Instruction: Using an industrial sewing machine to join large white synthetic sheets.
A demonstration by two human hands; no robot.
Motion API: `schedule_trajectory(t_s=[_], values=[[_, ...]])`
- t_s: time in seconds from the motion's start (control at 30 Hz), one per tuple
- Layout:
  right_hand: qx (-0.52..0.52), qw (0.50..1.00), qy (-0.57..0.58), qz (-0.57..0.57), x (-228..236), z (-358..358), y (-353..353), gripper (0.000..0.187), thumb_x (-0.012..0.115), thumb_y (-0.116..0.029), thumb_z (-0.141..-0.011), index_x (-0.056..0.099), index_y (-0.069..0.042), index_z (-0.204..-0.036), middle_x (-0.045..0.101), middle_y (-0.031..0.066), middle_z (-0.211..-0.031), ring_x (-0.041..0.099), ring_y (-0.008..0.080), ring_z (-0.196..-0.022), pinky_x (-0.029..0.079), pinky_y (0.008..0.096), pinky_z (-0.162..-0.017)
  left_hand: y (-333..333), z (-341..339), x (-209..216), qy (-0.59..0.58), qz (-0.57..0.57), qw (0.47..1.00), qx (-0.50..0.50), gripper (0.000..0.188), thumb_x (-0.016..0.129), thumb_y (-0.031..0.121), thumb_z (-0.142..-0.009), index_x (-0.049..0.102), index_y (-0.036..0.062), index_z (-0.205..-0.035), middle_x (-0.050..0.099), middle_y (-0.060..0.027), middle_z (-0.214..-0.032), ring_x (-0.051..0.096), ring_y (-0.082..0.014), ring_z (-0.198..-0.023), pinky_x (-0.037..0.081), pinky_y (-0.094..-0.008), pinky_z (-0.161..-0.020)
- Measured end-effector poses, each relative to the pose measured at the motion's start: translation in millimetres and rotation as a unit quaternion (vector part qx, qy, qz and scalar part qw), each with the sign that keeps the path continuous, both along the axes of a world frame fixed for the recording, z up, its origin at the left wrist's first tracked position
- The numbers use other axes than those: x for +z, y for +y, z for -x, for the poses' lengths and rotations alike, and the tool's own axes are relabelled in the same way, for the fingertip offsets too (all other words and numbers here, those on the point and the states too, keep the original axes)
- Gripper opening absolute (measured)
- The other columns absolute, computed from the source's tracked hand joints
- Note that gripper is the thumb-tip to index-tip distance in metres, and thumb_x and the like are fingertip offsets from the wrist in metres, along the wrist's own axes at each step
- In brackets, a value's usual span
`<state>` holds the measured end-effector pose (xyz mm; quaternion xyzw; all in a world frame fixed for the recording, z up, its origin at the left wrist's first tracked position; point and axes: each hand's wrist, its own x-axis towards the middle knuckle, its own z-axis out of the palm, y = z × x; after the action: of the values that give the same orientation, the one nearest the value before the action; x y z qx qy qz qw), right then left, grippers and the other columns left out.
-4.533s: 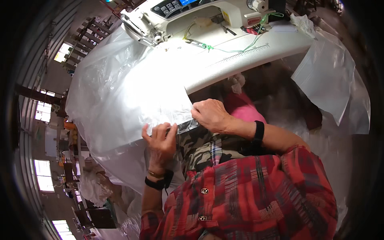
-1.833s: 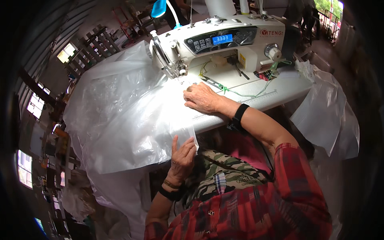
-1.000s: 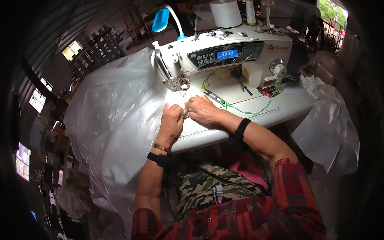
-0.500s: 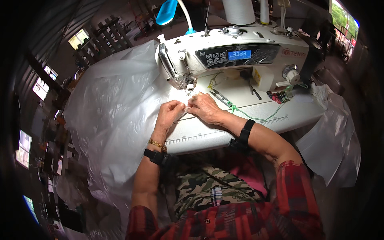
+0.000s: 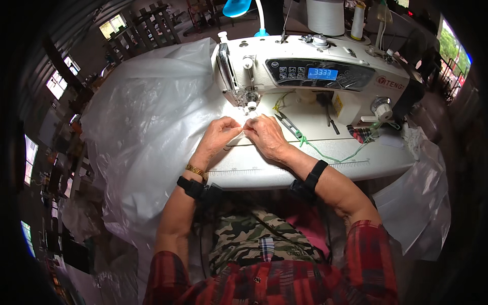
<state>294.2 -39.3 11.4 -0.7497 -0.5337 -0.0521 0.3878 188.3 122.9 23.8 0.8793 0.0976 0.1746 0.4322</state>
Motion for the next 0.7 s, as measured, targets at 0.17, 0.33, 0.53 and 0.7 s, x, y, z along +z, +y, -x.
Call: schedule_trajectory(t_s=[0.17, 0.33, 0.53, 0.7], values=[[0.003, 0.996, 0.086, -0.002, -1.5, -4.3, 3.2, 0.012, 0.068, -0.014, -0.085, 0.068, -0.002, -0.086, 0.063, 0.0150, -0.085, 0.059, 0.0328, -0.086, 0.045, 0.0431, -0.080, -4.3, 9.6, -12.5, -0.101, -0.108, 0.989, -0.019, 0.012, 0.068, 0.011, -0.081, 0.065, -0.0004, -0.082, 0.060, -0.0150, -0.086, 0.057, -0.0344, -0.087, 0.046, -0.0429, -0.081], [-0.027, 0.998, 0.056, -0.004, -12.0, -8.3, 7.9, 0.013, 0.067, -0.015, -0.087, 0.067, -0.003, -0.087, 0.059, 0.0161, -0.088, 0.056, 0.0319, -0.091, 0.044, 0.0437, -0.083, -2.1, -1.9, -9.2, -0.063, -0.150, 0.987, -0.005, 0.016, 0.066, 0.013, -0.083, 0.064, -0.0022, -0.080, 0.061, -0.0181, -0.092, 0.057, -0.0353, -0.090, 0.045, -0.0446, -0.083], [-0.071, 0.997, 0.025, 0.034, -9.4, -3.2, 9.3, 0.017, 0.068, -0.018, -0.086, 0.066, -0.001, -0.086, 0.057, 0.0177, -0.095, 0.053, 0.0330, -0.099, 0.041, 0.0447, -0.087, -2.7, -10.4, -12.8, -0.028, -0.251, 0.967, 0.011, 0.022, 0.059, 0.016, -0.085, 0.065, -0.0048, -0.080, 0.060, -0.0228, -0.094, 0.056, -0.0386, -0.092, 0.045, -0.0467, -0.087], [-0.077, 0.996, -0.004, 0.032, -8.1, -2.0, 9.3, 0.016, 0.069, -0.016, -0.084, 0.064, -0.002, -0.087, 0.057, 0.0163, -0.094, 0.054, 0.0327, -0.097, 0.042, 0.0443, -0.086, -5.3, -13.1, -19.4, -0.037, -0.262, 0.964, 0.040, 0.019, 0.059, 0.013, -0.081, 0.063, -0.0054, -0.080, 0.060, -0.0226, -0.092, 0.056, -0.0389, -0.092, 0.045, -0.0473, -0.087]])
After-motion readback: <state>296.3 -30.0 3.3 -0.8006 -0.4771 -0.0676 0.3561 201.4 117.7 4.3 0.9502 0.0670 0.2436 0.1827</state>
